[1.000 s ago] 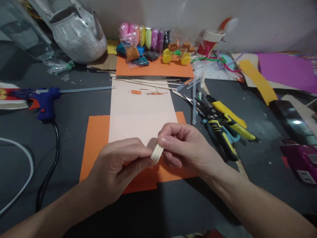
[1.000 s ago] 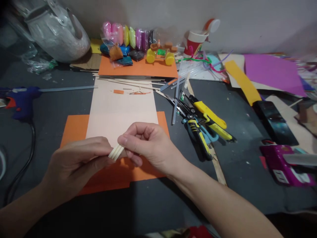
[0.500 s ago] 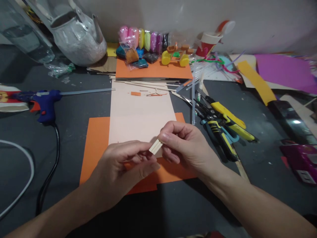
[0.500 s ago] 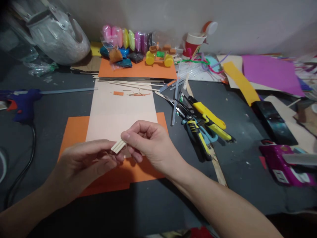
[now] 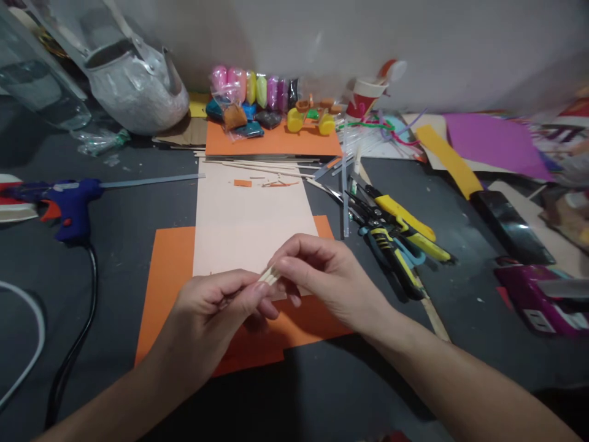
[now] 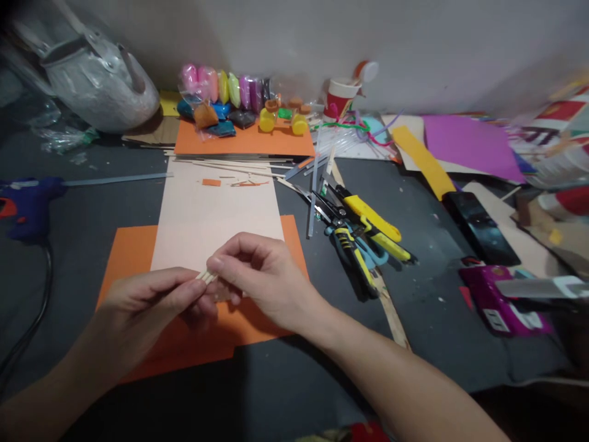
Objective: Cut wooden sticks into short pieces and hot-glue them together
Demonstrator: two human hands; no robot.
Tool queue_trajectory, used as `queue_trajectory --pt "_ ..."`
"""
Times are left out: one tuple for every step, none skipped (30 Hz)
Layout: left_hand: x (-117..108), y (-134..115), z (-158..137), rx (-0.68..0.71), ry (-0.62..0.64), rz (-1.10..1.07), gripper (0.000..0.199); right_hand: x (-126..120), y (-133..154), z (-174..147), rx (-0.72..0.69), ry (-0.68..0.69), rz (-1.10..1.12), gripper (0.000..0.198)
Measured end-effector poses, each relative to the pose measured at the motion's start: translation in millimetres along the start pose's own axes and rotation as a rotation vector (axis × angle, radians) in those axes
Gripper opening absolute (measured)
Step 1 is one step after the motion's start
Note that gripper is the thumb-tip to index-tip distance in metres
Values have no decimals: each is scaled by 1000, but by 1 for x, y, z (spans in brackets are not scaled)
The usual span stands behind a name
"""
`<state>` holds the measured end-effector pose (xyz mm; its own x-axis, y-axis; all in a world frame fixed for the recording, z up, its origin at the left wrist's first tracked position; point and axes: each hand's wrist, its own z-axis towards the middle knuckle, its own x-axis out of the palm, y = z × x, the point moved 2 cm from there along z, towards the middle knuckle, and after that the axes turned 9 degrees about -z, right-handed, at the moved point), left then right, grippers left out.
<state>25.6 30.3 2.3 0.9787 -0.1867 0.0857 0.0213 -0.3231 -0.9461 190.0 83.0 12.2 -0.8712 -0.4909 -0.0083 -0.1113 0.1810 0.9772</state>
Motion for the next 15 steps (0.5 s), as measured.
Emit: queue_trajectory --pt "0 1 0 -18 -16 -8 29 -8 6 -1 -49 -32 -110 21" --pt "-1 1 0 -34 -34 -22 29 -17 13 -2 -115 -101 -235 19" --pt "-1 1 0 -43 -49 -38 30 -29 20 -4 -185 -203 -377 19" --pt "-1 0 -1 -43 -60 -53 30 -41 26 -8 -238 -291 -559 18" --pt "-1 -1 -2 -32 -68 -62 29 -54 31 -12 -265 -369 -750 19" --pt "-1 -2 -4 -12 -69 -62 29 -66 33 -16 -272 -424 -948 21" --pt "-1 -4 -5 16 -63 -53 30 -77 33 -22 -270 -466 -1168 25" --pt "0 -6 -7 49 -51 -36 31 -88 30 -27 -197 -477 -1410 28" --pt "0 -7 -8 79 -37 -20 31 -97 24 -34 -101 -484 -1640 32" --pt "0 -9 -10 105 -26 -7 32 -106 17 -40 12 -464 -1809 37" --pt "0 -9 -11 125 -15 0 33 -111 9 -47 91 -415 -1911 41" --pt "0 -10 -11 140 -9 3 33 -115 2 -53 111 -394 -1962 45" --pt "0 -10 -12 149 -7 6 33 -117 -5 -58 110 -367 -1988 49" --pt "0 -10 -12 157 -6 8 33 -118 -11 -62 128 -363 -2008 52" --pt "0 -11 -12 166 -7 10 32 -118 -15 -65 133 -362 -2019 54"
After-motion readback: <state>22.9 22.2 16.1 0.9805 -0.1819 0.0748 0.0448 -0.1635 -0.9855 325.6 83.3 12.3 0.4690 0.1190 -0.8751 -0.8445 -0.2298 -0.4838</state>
